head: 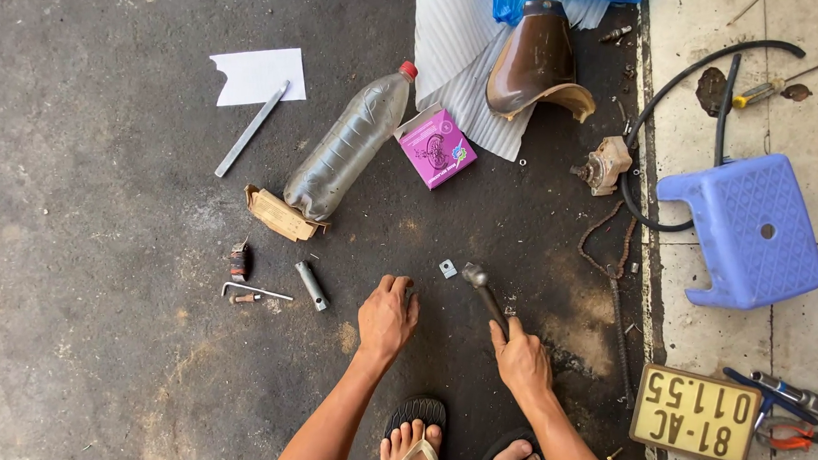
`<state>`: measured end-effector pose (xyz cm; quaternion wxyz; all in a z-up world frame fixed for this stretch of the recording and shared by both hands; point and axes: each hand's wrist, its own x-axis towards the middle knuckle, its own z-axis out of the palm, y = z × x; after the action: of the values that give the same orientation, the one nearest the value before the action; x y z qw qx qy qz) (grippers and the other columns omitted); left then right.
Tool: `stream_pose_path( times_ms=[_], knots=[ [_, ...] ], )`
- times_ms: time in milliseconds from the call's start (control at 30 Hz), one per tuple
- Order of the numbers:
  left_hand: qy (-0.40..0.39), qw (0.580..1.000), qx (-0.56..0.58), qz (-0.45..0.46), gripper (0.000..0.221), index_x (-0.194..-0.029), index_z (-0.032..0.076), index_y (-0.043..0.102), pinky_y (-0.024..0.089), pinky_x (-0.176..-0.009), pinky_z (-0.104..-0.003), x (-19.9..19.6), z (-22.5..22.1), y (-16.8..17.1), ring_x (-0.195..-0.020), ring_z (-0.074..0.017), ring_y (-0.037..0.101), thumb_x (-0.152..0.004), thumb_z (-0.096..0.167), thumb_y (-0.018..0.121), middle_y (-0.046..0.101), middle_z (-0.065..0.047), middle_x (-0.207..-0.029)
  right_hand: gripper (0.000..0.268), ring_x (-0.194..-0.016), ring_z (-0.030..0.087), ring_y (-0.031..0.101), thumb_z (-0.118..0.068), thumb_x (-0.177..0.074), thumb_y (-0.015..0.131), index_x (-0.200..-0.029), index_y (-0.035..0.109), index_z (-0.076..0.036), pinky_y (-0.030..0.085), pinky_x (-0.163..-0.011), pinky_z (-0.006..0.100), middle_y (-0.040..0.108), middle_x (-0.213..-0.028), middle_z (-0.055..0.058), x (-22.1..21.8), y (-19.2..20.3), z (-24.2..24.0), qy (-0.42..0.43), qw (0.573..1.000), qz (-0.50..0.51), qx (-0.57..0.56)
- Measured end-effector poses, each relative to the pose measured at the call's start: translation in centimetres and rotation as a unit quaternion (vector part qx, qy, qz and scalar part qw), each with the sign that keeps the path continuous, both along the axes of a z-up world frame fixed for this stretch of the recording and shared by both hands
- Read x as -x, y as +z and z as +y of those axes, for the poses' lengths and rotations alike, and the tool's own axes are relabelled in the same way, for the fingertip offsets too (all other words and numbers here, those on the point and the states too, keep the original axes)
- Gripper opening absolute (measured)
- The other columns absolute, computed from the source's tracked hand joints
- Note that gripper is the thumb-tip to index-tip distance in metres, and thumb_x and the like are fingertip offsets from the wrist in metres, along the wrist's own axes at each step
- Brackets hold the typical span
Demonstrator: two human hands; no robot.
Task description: Repairing a motorcycle's rear light assembly by hammering a bracket and connecting electrical wiring.
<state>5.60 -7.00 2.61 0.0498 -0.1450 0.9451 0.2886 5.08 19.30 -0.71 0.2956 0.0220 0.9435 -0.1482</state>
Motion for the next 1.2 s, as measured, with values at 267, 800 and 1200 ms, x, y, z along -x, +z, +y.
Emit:
stream_pose_path(
  times_ms=[267, 800, 1200],
  knots=[
    [0.002, 1.000, 0.005, 0.020, 0.020, -0.106, 0.010, 0.068, 0.056, -0.058, -0.039, -0.7, 0.1, -0.1, -0.070, -0.0290, 0.069, -0.086, 0.016, 0.069, 0.066, -0.008, -0.098, 0.030, -0.038, 0.033, 0.062, -0.040, -0.101, 0.056, -0.099, 0.059, -0.010, 0.044, -0.039, 0.048, 0.068, -0.053, 0.014, -0.5, 1.3, -0.4, 0.009, 0.991, 0.115, 0.064],
    [-0.086, 0.996, -0.014, 0.001, 0.016, -0.103, 0.006, 0.067, 0.056, -0.058, -0.038, 1.6, 2.5, -1.4, -0.067, -0.0269, 0.066, -0.088, 0.013, 0.068, 0.063, -0.010, -0.094, 0.032, -0.046, 0.038, 0.067, -0.043, -0.102, 0.055, -0.097, 0.061, -0.012, 0.050, -0.048, 0.053, 0.070, -0.057, 0.015, 0.1, 0.8, 0.6, -0.017, 1.000, 0.015, 0.009],
    [-0.236, 0.969, 0.056, -0.052, 0.047, -0.138, 0.024, 0.063, 0.059, -0.068, -0.038, 7.9, 6.4, -5.8, -0.076, -0.0254, 0.064, -0.096, 0.007, 0.053, 0.056, -0.009, -0.115, 0.045, -0.042, 0.024, 0.062, -0.043, -0.100, 0.054, -0.090, 0.067, -0.001, 0.046, -0.045, 0.038, 0.069, -0.056, 0.011, -4.7, 0.2, 4.2, -0.268, 0.951, 0.043, 0.150]
  ],
)
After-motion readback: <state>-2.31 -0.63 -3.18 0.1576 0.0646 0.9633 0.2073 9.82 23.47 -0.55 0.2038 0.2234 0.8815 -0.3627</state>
